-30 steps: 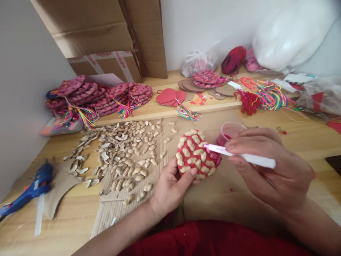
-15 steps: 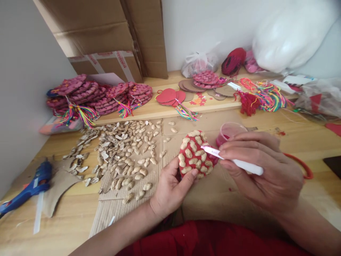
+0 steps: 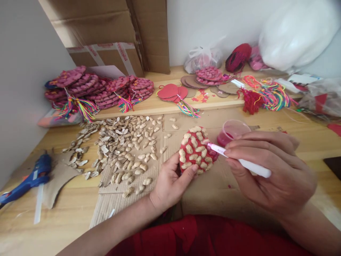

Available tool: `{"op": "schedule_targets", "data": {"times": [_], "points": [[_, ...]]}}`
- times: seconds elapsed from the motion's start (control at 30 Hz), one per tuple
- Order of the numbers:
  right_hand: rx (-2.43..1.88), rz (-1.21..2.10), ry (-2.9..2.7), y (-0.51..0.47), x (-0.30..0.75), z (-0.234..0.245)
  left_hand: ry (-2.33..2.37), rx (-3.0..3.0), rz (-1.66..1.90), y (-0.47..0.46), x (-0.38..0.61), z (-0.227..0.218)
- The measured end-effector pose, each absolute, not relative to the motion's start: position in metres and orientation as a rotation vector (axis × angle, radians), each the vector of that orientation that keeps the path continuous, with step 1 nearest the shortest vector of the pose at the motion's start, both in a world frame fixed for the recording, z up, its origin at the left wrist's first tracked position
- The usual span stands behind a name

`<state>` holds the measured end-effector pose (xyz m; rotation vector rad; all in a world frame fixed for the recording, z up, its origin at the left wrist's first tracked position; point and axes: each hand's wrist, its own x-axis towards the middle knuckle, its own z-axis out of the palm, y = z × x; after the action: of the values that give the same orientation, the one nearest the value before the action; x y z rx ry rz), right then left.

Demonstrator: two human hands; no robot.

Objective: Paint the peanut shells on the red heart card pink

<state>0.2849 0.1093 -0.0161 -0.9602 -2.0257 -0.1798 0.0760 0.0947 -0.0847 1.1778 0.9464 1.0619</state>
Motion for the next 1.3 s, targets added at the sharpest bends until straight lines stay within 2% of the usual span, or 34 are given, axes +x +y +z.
{"op": "schedule_targets", "data": {"times": [0.57,1.3], "points": [[-0.878,-0.168,-2.122,0.1132,0.2864,-0.0233,0.924,1.061,1.042,0.0949,0.0763,-0.0867],[-0.999,-0.093,-1.888,0.1144,0.2934,-0.0211,0.915,1.109,1.073,0.097,0.0752,-0.0887]]}}
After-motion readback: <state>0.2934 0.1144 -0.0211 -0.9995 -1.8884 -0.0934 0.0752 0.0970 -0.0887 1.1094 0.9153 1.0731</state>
